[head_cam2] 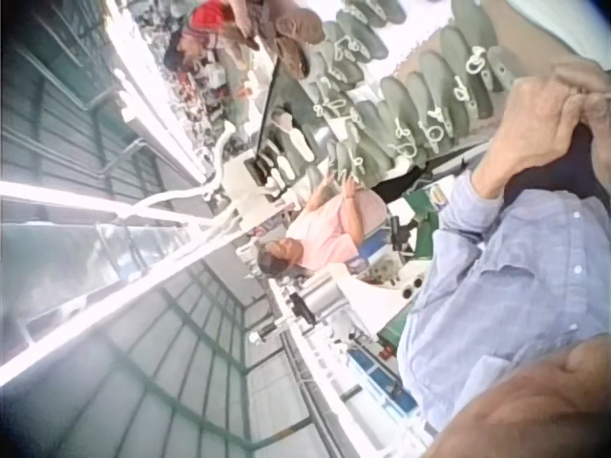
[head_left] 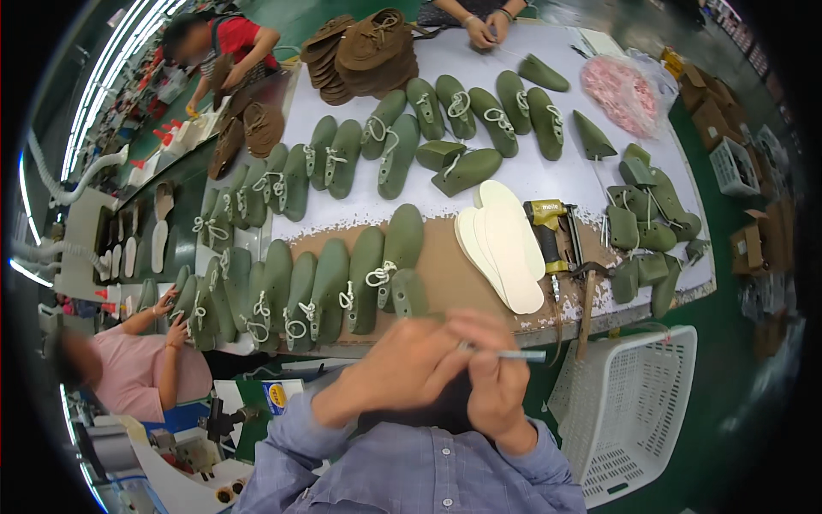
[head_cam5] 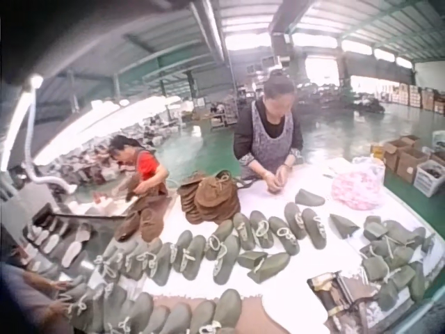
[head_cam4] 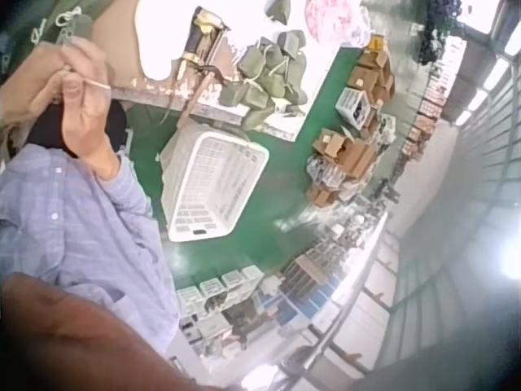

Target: The person assembles green slipper uppers by inserting white laces through eyelets and securing them with a metal tool and hammer. They then attach white insoles to the slipper uppers using a staple gun. The process is repeated for multiple units on a factory workbench.

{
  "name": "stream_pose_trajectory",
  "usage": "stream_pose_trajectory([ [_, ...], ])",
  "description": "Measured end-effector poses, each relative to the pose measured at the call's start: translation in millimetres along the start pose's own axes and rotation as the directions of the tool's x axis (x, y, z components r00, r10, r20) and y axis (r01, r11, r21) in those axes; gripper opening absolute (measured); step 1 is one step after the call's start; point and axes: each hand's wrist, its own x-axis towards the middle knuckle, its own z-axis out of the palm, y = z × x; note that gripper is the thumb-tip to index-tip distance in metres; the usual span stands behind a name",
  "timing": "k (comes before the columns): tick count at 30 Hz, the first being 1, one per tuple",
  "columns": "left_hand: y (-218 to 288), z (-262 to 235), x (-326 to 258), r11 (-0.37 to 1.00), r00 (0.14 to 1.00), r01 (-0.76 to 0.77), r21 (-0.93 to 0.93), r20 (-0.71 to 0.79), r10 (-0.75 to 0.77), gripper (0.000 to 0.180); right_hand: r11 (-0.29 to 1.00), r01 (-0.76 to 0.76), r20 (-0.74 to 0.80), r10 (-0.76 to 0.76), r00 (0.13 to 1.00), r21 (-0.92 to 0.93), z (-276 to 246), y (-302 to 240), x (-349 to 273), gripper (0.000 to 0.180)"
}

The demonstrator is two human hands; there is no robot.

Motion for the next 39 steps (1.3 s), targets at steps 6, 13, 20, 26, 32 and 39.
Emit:
stream_pose_trajectory([
  [6, -118, 29, 2, 0.998, 0.977, 0.053, 0.026, -0.208, -0.046, 0.064, 0.971, -0.233, -0.304, 0.236, 0.923, 0.045, 36, 51, 6, 0.042],
  [13, -189, 135, -1, 0.932, 0.934, 0.328, -0.154, -0.096, -0.344, 0.105, 0.974, -0.214, -0.462, 0.221, 0.859, 0.068, 94, 16, 20, 0.051],
  [20, -201, 99, 30, 0.951, 0.981, -0.179, -0.251, 0.022, 0.191, 0.061, 0.955, -0.032, -0.607, 0.214, 0.765, 0.296, 70, -49, 7, 0.049],
  [26, -247, 86, 62, 0.805, 0.642, -0.535, -0.255, 0.497, 0.584, 0.048, 0.941, -0.162, -0.694, 0.329, 0.641, 0.296, 63, -27, -20, 0.034],
  [32, -292, 89, 65, 0.882, 0.644, -0.405, -0.239, 0.611, 0.461, 0.048, 0.811, -0.556, -0.757, 0.245, 0.606, -0.182, 66, 35, -45, 0.016],
  [39, -292, 92, 63, 0.899, 0.676, -0.344, -0.269, 0.593, 0.436, 0.049, 0.369, -0.646, -0.584, 0.277, 0.763, -0.669, 77, 150, -64, 0.011],
])
